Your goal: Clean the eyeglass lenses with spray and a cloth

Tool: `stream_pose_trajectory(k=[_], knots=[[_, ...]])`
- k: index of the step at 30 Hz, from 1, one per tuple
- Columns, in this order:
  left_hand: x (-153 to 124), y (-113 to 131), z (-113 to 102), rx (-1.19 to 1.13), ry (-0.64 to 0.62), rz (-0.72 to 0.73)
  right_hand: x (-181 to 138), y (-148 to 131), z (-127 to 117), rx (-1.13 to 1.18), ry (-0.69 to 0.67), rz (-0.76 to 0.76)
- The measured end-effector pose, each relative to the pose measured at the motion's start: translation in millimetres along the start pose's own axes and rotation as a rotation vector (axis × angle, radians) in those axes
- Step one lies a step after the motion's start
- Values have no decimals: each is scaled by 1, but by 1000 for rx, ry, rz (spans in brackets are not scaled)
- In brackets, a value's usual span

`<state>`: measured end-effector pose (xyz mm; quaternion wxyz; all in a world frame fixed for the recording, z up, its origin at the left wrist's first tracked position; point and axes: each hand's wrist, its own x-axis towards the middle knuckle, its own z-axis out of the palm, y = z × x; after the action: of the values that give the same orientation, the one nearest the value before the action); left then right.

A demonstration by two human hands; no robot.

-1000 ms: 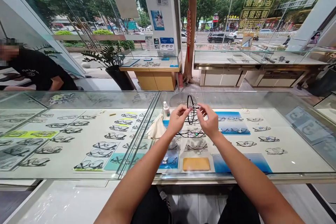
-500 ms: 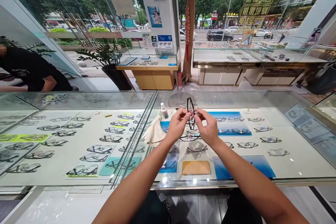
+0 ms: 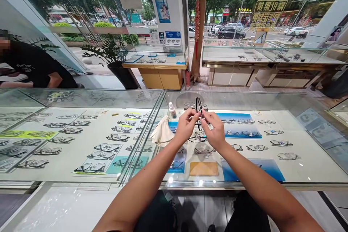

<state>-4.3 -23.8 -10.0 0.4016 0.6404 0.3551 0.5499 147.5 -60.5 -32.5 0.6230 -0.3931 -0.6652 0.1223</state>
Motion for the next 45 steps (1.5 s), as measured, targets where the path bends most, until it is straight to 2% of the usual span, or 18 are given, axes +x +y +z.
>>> stream_pose_trajectory(k=[6, 12, 17, 25, 45], knots=[[2, 3, -2, 8, -33, 7, 4, -2, -5, 41, 2, 49], [5, 0, -4, -27, -49, 15, 13, 1, -11, 142, 9, 252], [7, -1, -4, -74, -82, 7, 20, 10, -14, 294, -69, 413], [7, 1, -4, -60, -102, 9, 29, 12, -18, 441, -165, 551], [8, -4, -4, -124, -101, -30, 36, 7, -24, 402, -119, 545]])
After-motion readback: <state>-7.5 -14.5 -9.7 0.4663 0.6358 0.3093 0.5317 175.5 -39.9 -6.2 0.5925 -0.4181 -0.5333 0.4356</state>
